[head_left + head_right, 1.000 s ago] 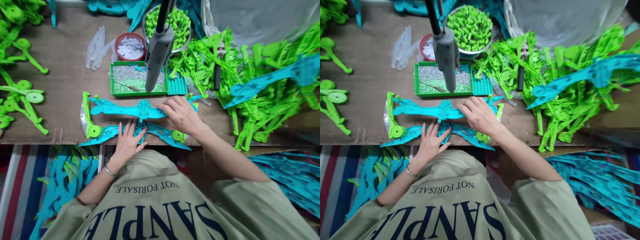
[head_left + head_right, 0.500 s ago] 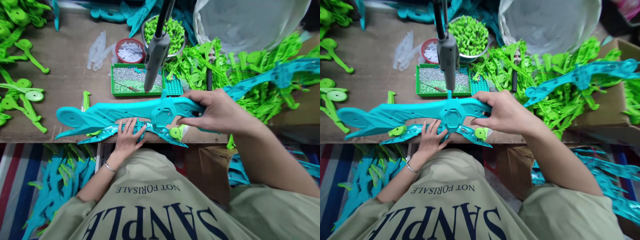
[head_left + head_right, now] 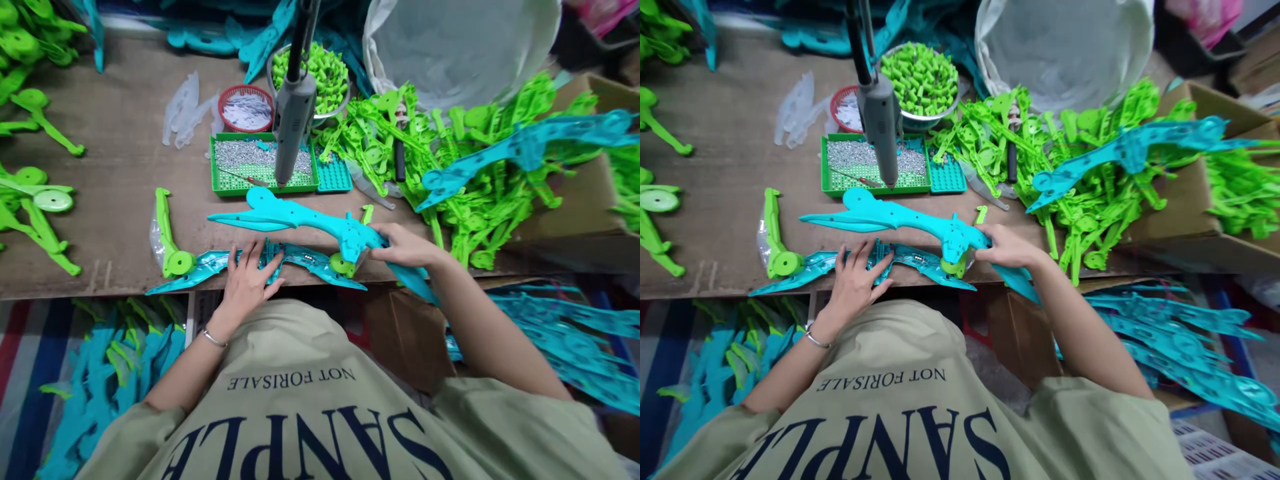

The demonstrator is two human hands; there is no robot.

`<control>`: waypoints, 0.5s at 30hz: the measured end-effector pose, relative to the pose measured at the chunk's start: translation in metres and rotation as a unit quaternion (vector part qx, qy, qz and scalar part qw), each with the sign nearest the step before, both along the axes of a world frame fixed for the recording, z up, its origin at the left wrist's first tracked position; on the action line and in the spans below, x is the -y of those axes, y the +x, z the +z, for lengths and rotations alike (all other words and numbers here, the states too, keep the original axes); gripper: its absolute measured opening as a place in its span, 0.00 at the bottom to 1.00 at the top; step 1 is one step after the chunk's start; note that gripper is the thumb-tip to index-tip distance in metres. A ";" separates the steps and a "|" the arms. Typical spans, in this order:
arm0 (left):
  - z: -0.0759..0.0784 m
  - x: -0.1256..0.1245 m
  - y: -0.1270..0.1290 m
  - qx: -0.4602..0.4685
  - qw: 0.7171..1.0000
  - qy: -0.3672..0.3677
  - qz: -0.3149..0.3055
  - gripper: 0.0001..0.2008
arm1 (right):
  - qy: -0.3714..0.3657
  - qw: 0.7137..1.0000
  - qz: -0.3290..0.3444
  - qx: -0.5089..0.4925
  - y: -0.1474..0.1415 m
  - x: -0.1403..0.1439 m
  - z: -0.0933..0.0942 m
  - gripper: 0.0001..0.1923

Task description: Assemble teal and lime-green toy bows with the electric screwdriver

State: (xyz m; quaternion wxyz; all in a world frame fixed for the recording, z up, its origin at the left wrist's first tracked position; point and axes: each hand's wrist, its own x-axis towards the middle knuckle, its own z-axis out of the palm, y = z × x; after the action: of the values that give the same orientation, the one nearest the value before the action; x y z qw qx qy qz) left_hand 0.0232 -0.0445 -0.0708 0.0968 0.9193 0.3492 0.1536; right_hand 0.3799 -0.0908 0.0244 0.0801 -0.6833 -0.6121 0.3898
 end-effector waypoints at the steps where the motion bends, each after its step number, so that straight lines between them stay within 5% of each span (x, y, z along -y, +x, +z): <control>1: 0.001 0.000 0.000 -0.001 1.000 0.002 0.000 0.24 | 0.002 1.000 0.003 0.007 0.000 -0.002 -0.003 0.18; 8: -0.002 0.002 0.000 0.000 1.000 0.006 -0.001 0.25 | 0.036 0.997 0.016 0.065 -0.010 -0.013 0.010 0.18; 15: 0.002 0.002 0.001 -0.002 1.000 -0.001 0.001 0.25 | 0.155 0.986 0.055 -0.041 -0.071 -0.035 0.001 0.35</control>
State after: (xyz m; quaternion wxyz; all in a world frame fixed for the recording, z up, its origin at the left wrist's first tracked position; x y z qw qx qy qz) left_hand 0.0247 -0.0463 -0.0689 0.0966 0.9191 0.3503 0.1521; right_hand 0.3088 -0.0557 0.0256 0.1889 -0.6116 -0.6977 0.3216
